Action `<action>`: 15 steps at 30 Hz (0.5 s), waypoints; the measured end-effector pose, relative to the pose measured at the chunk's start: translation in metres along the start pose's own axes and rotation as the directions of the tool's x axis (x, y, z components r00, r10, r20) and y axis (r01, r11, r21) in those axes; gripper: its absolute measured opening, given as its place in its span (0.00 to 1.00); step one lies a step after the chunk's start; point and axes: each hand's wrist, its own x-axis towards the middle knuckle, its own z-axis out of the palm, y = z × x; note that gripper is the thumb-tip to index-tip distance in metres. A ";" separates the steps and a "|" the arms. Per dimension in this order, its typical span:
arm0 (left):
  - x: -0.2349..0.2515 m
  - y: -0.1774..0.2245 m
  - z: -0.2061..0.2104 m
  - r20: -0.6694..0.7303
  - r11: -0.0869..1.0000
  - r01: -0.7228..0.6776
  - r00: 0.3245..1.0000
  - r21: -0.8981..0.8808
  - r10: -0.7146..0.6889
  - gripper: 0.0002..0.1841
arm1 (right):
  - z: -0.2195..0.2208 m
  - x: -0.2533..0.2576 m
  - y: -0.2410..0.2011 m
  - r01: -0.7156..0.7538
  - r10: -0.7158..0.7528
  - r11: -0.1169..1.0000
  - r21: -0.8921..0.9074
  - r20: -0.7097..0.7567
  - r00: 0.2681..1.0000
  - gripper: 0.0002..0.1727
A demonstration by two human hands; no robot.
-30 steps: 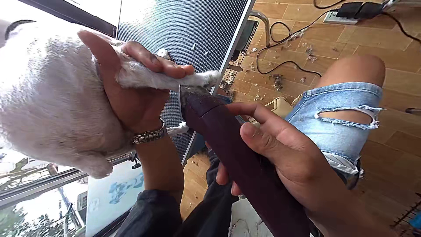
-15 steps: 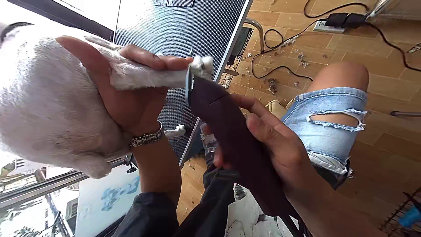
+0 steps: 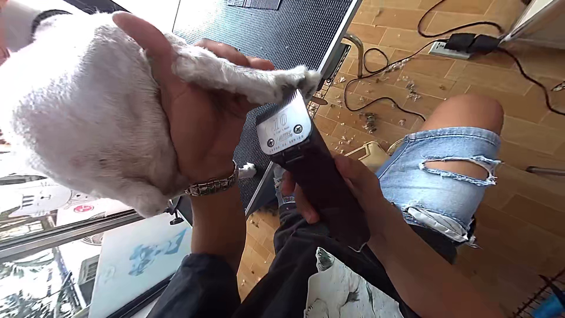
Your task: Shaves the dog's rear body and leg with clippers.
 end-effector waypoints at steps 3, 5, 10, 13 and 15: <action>0.000 0.001 0.001 -0.025 1.000 0.023 0.999 -0.006 -0.023 0.47 | -0.006 0.001 0.002 0.017 -0.017 1.000 0.019 0.013 1.000 0.29; 0.001 0.002 0.001 -0.018 0.999 0.032 0.999 -0.007 -0.032 0.48 | -0.007 0.000 0.003 0.022 -0.023 0.999 0.032 0.021 1.000 0.29; -0.001 0.004 0.003 -0.014 1.000 0.020 1.000 0.009 -0.020 0.45 | -0.008 0.005 -0.001 0.033 -0.033 0.999 -0.004 0.000 0.999 0.26; -0.001 0.005 -0.002 0.027 0.999 0.033 0.999 -0.029 -0.032 0.47 | -0.008 0.006 -0.003 0.039 -0.041 0.998 -0.040 -0.047 0.998 0.26; 0.000 0.006 -0.003 0.053 0.999 0.042 0.998 -0.019 -0.041 0.49 | -0.005 0.007 -0.004 0.036 -0.039 0.999 -0.038 -0.071 0.997 0.26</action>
